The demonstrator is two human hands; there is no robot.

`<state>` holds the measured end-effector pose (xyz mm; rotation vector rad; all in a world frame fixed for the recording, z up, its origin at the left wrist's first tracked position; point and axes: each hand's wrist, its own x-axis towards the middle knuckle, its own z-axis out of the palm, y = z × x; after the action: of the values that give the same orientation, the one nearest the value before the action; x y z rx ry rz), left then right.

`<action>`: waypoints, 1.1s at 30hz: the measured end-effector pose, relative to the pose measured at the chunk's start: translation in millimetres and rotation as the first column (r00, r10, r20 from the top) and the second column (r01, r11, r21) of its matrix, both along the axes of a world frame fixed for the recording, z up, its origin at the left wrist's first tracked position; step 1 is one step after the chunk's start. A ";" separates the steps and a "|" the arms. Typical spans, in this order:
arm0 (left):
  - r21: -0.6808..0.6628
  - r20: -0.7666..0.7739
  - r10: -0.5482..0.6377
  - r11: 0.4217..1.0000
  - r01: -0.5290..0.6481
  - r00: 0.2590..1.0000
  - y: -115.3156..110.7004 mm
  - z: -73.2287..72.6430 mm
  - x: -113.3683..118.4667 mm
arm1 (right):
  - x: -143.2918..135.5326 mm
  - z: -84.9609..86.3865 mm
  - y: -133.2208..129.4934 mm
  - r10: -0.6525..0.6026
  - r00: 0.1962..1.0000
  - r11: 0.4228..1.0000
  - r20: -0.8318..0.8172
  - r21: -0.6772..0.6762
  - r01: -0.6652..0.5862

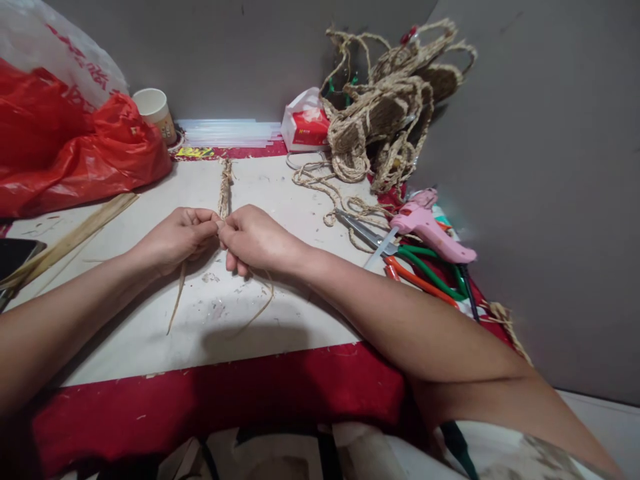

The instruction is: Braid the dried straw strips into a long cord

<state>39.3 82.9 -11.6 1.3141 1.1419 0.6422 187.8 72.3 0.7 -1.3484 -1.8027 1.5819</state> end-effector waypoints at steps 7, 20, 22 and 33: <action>-0.158 0.133 0.052 0.987 -0.030 0.990 -2.3 0.9 -0.8 | -6.6 -3.3 -12.6 -0.010 0.994 0.989 0.107 0.145 -0.006; -0.200 0.158 0.125 0.976 -0.092 0.980 -9.6 9.8 2.2 | -12.9 7.6 -33.5 -0.026 0.705 0.742 0.709 0.486 -0.461; -0.214 0.154 0.120 0.973 -0.086 0.981 -9.2 10.9 0.5 | -11.8 18.2 -41.8 0.176 0.725 0.691 0.666 0.440 -0.573; -0.194 0.202 0.051 0.981 -0.011 0.978 -6.2 10.1 -9.2 | 7.4 7.5 12.2 -0.094 0.994 0.977 -0.057 0.187 0.103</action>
<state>30.0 76.7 -1.4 1.0417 1.0292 0.6580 195.2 84.4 8.2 -1.2796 -1.7798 1.3425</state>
